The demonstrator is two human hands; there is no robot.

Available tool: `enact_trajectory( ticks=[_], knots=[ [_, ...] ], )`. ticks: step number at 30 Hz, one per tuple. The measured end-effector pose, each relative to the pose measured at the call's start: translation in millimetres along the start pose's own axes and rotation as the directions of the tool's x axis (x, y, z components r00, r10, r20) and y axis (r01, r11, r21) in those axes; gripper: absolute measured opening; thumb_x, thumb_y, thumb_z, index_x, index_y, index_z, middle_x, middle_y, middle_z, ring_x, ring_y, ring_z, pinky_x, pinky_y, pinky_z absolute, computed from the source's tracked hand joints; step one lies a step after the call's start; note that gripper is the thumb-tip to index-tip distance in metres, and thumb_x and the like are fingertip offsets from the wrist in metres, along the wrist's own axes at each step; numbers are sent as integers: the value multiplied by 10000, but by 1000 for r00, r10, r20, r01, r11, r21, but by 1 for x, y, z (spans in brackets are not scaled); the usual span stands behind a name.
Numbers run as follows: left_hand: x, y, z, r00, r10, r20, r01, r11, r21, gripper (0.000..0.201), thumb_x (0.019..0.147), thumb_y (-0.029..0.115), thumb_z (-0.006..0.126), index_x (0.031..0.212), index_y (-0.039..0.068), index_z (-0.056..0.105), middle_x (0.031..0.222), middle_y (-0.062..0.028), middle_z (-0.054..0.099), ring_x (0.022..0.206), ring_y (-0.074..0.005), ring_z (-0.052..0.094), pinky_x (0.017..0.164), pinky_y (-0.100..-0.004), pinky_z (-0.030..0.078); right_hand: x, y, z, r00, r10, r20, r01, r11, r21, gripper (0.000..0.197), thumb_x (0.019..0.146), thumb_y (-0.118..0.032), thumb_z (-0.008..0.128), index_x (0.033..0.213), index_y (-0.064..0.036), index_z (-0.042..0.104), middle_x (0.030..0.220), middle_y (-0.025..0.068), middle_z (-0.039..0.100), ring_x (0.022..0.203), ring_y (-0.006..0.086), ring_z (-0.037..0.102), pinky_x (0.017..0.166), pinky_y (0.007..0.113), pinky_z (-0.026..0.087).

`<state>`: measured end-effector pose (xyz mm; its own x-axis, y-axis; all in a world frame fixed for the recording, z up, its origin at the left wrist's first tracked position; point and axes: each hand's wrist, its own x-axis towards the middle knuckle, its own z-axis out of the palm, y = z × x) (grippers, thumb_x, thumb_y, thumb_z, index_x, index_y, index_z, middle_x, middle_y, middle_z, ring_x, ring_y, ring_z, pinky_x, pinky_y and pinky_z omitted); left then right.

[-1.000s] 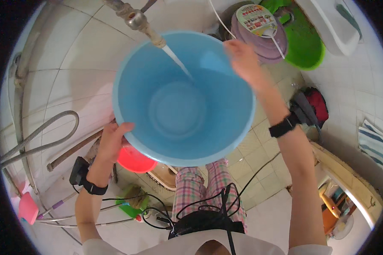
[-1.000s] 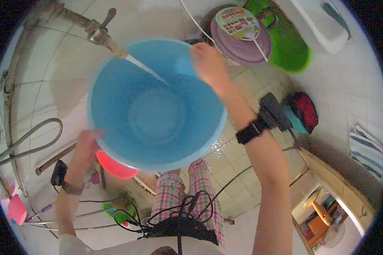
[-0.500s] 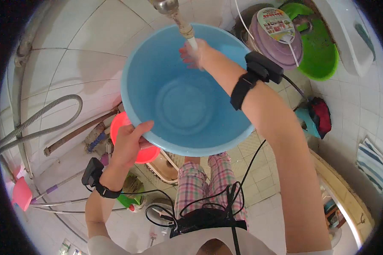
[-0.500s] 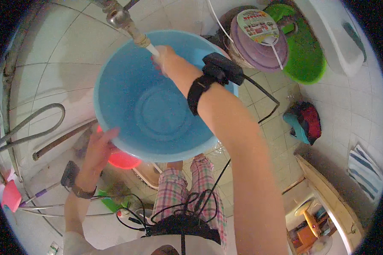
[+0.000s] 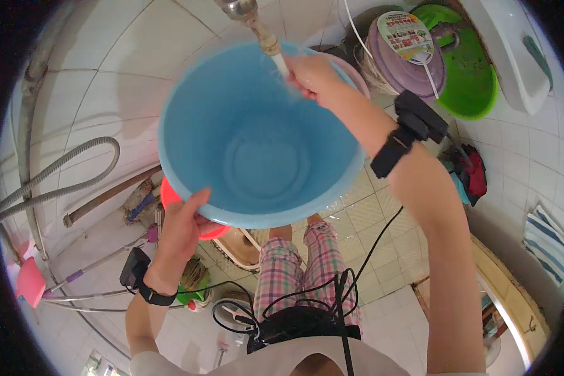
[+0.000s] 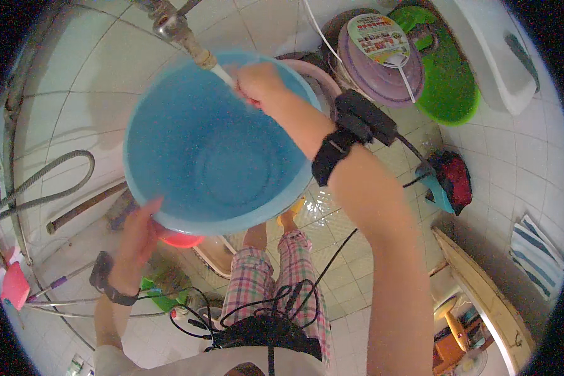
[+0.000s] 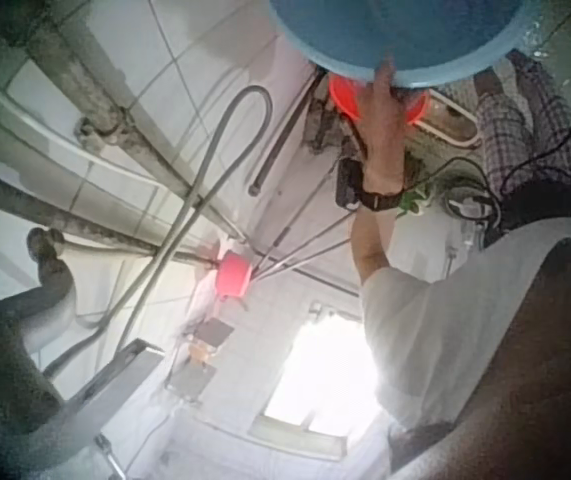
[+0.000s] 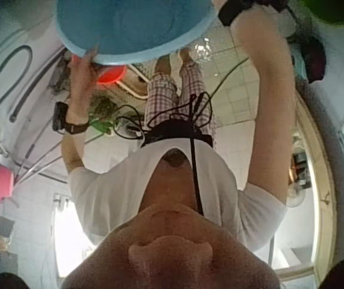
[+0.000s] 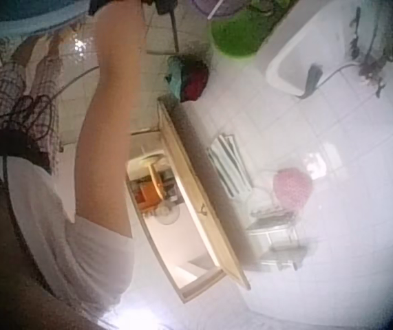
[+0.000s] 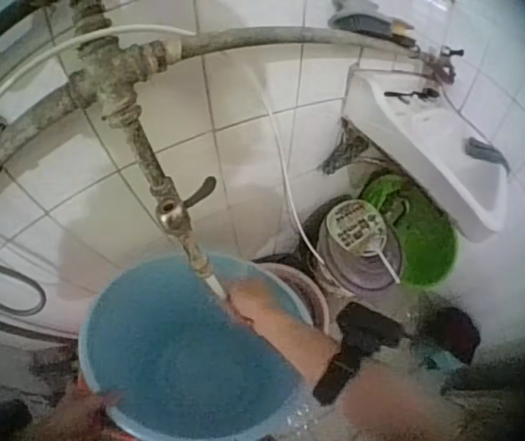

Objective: Washing and rinsing clothes by hand in buckets.

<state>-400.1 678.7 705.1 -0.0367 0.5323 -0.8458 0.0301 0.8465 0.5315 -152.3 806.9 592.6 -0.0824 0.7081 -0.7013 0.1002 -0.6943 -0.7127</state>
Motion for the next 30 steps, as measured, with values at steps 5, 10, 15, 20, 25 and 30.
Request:
enact_trajectory(
  ticks=[5, 10, 15, 20, 25, 30],
  knots=[
    [-3, -17, -13, 1000, -18, -22, 18, 1000, -11, 348, 769, 227, 561, 956, -64, 521, 880, -137, 592, 757, -204, 604, 649, -318, 524, -14, -16, -25, 977, -189, -97, 178, 978, -112, 339, 772, -265, 541, 1002, -16, 543, 818, 97, 576, 644, 136, 540, 564, 249, 436],
    [-7, -28, -13, 999, -44, -17, 44, 999, 8, 320, 764, 229, 570, 924, -46, 539, 851, -120, 598, 726, -188, 607, 625, -298, 523, -9, -62, -37, 783, -570, -248, 503, 815, -287, 356, 753, -299, 527, 977, -23, 536, 896, 180, 578, 846, 334, 549, 771, 379, 433],
    [-15, -39, -8, 994, -90, -66, 90, 996, -10, 318, 761, 215, 577, 934, -48, 535, 836, -115, 598, 718, -184, 606, 613, -279, 523, -45, -120, -18, 504, -830, -239, 776, 557, -296, 561, 833, -371, 425, 1186, 60, 366, 1128, 208, 478, 1069, 283, 440, 907, 302, 310],
    [-18, -46, -2, 994, -113, -6, 113, 994, 11, 325, 750, 188, 587, 943, -66, 525, 846, -126, 593, 725, -190, 604, 616, -263, 522, -49, -130, -8, 540, -840, -49, 822, 539, -185, 473, 841, -334, 414, 1074, 73, 473, 1061, 189, 527, 998, 268, 489, 861, 304, 343],
    [-19, -49, -3, 991, -136, -15, 136, 990, 25, 339, 749, 185, 586, 953, -77, 520, 859, -132, 588, 735, -191, 601, 620, -263, 520, -41, -123, 9, 504, -852, -143, 808, 523, -271, 389, 824, -287, 444, 962, 63, 543, 910, 199, 583, 869, 276, 551, 758, 320, 402],
    [-20, -57, 8, 994, -93, 53, 94, 995, -13, 349, 756, 189, 580, 962, -85, 515, 878, -139, 583, 755, -191, 597, 640, -271, 518, -62, -113, -10, 374, -901, -220, 706, 430, -563, 296, 785, -211, 483, 839, 67, 569, 722, 225, 579, 704, 321, 578, 627, 336, 437]
  ],
)
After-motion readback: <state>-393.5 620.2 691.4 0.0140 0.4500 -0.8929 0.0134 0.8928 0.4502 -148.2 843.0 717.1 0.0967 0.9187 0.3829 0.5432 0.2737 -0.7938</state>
